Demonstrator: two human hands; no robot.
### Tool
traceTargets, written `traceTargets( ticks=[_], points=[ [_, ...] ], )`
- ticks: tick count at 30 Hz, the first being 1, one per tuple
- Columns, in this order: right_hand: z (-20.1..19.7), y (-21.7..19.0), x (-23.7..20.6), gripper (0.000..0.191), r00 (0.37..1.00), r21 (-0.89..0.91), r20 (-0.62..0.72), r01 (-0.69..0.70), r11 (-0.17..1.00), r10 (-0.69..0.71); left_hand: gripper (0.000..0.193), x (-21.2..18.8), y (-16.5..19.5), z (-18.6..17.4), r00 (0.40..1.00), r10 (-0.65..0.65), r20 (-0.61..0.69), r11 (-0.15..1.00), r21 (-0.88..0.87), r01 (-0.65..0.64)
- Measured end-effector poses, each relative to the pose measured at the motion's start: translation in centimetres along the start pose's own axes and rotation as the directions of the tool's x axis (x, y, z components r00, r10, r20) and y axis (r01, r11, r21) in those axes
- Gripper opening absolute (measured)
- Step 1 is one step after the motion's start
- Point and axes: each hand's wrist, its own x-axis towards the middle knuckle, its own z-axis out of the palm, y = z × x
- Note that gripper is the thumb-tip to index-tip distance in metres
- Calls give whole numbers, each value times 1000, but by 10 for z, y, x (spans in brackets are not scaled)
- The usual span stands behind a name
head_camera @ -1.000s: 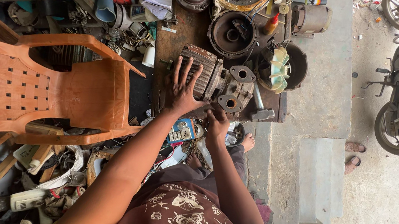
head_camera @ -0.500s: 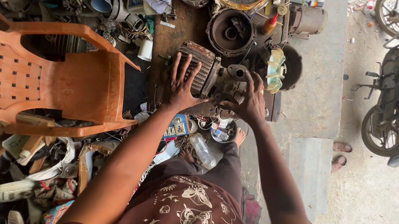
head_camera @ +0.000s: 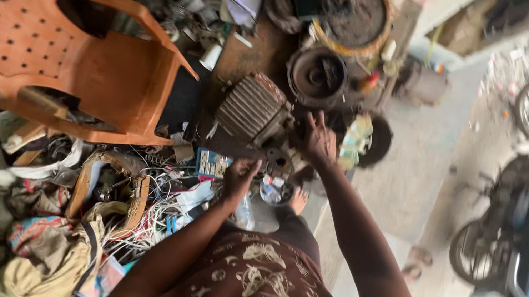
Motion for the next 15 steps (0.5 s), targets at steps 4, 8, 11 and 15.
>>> traceTargets(
  ticks=[4, 8, 11, 15],
  points=[
    [0, 1, 2, 41, 997, -7, 18, 71, 997, -71, 35, 7, 11, 34, 979, -205, -7, 807, -567, 165],
    [4, -4, 4, 41, 997, 71, -23, 81, 994, -80, 33, 14, 18, 56, 948, -271, -168, 773, -625, 110],
    [11, -12, 7, 37, 992, 67, -54, 113, 991, -110, 37, 13, 21, 58, 906, -312, -285, 801, -593, 89],
    [15, -14, 15, 41, 998, 34, -13, 61, 998, -60, 29, 15, 32, 52, 889, -294, -350, 814, -579, 42]
  ],
)
